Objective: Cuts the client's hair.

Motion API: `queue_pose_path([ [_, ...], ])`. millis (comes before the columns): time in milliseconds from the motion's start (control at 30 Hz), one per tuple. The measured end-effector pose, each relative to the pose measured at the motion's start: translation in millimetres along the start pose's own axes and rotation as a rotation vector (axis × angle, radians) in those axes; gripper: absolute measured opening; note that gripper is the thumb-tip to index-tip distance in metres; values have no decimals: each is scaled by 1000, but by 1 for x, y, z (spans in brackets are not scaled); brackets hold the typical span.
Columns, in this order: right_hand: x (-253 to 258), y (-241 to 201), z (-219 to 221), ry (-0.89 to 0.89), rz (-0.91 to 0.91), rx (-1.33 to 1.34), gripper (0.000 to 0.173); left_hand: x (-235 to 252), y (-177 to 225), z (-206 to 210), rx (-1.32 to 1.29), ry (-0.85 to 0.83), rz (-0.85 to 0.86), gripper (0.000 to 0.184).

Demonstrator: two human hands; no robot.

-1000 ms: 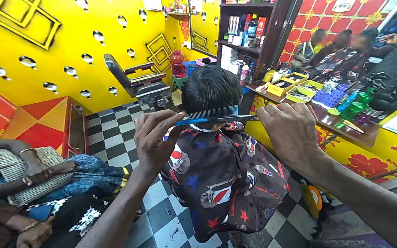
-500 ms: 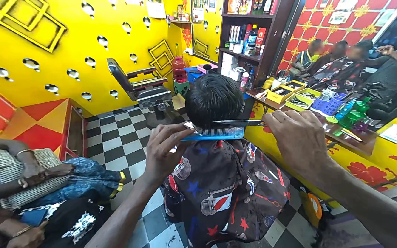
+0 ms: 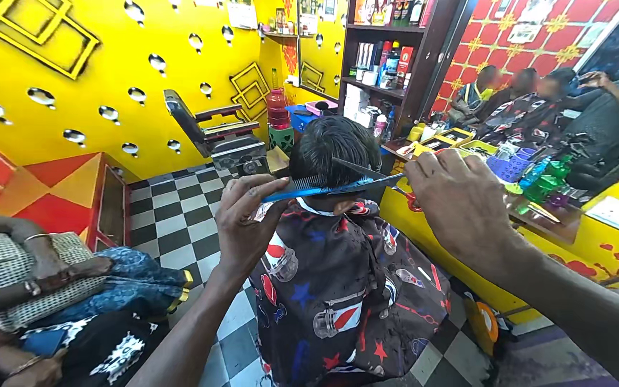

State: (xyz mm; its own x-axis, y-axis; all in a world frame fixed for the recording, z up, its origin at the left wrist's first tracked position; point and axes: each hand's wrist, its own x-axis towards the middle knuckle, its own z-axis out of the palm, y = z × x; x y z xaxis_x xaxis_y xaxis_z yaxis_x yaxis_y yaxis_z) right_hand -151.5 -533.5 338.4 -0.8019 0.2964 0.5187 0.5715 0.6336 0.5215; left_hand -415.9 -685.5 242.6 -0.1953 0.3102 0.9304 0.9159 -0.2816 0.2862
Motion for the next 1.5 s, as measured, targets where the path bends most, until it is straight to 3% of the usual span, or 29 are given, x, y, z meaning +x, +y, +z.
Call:
queue_pose_path([
  [167, -3, -8, -6, -24, -72, 12, 26, 0, 2, -1, 41, 19, 40, 27],
  [433, -9, -2, -5, 8, 3, -29, 25, 2, 5, -3, 40, 19, 61, 26],
  [667, -12, -3, -13, -21, -61, 7, 23, -3, 9, -2, 25, 35, 64, 26],
  [767, -16, 9, -14, 19, -26, 25, 27, -12, 5, -3, -6, -128, 52, 26],
  [867, -13, 19, -17, 10, 14, 18, 31, -11, -3, -2, -64, -255, -76, 29],
  [1067, -2, 28, -21, -27, -4, 4, 24, 10, 2, -4, -119, -105, -127, 32],
  [1233, 10, 18, -22, -73, -39, -32, 41, 18, 5, -6, -18, -17, -40, 30],
  [1500, 10, 5, -29, -45, -119, 22, 21, 16, 8, -8, 26, 26, 9, 30],
])
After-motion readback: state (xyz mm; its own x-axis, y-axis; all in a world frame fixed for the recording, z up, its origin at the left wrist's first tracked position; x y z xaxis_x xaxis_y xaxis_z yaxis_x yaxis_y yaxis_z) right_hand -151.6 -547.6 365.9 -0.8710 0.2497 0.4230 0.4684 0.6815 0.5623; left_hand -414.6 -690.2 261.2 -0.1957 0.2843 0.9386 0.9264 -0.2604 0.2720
